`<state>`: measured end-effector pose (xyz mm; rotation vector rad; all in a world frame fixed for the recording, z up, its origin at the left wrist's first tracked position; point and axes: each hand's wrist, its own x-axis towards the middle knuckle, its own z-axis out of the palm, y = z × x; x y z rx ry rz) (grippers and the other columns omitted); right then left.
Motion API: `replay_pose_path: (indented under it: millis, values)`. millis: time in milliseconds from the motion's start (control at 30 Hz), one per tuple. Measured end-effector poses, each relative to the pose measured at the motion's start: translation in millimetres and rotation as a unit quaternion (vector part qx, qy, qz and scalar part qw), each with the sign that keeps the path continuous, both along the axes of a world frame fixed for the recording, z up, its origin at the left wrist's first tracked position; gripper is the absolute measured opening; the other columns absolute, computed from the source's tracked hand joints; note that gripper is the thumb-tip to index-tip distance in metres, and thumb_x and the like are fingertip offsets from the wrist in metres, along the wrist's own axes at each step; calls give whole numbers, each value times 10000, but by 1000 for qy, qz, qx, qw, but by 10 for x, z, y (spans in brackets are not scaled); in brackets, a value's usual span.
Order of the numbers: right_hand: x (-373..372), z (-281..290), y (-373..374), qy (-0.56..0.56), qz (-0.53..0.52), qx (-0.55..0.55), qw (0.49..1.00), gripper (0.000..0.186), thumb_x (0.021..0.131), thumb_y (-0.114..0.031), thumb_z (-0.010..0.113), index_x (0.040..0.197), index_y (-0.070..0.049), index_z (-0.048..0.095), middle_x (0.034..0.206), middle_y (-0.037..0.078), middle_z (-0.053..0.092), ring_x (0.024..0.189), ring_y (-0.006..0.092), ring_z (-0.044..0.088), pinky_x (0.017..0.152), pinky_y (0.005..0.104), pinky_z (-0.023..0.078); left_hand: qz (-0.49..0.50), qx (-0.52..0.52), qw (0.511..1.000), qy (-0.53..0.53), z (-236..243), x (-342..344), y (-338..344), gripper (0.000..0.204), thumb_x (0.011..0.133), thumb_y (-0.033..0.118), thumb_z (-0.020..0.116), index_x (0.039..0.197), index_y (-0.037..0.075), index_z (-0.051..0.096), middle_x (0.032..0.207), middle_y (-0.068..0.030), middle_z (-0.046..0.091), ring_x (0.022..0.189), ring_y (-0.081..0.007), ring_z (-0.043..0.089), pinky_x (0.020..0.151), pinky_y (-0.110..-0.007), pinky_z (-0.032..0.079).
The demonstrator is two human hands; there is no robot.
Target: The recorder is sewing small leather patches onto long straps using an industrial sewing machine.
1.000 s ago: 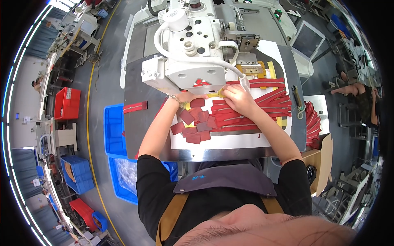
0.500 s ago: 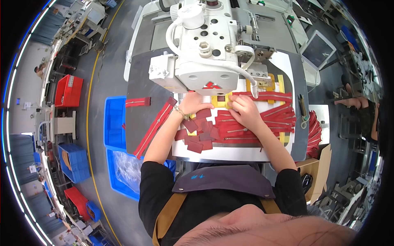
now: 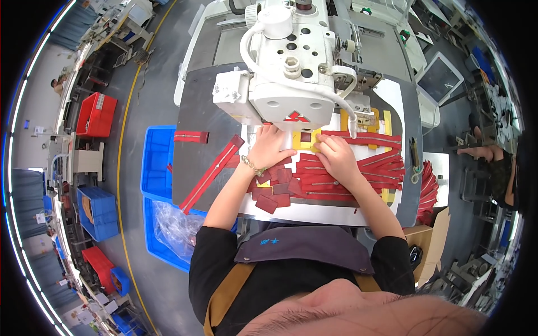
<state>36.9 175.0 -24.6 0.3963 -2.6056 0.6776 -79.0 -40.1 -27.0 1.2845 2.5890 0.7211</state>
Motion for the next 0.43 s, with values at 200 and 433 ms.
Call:
replay_pose_path:
  millis: [200,433]
  values:
    - [-65,111,33,17,6,45,999,233,762,-133,702,974,-68,630,1067,69,618,968,238,595,889,379,453,-5,31,998,54,-3,55,-60,690,748,446,686,1297,74,493,1198,-146,476,1123,-337,433,964,-440,311]
    - [-379,31,165,42,-128,-2,991,369,797,-216,706,1127,-86,602,1142,102,610,1022,302,575,1012,432,376,4,4,999,36,16,70,-64,701,745,439,701,1311,81,495,1198,-138,474,1154,-322,413,976,-436,311]
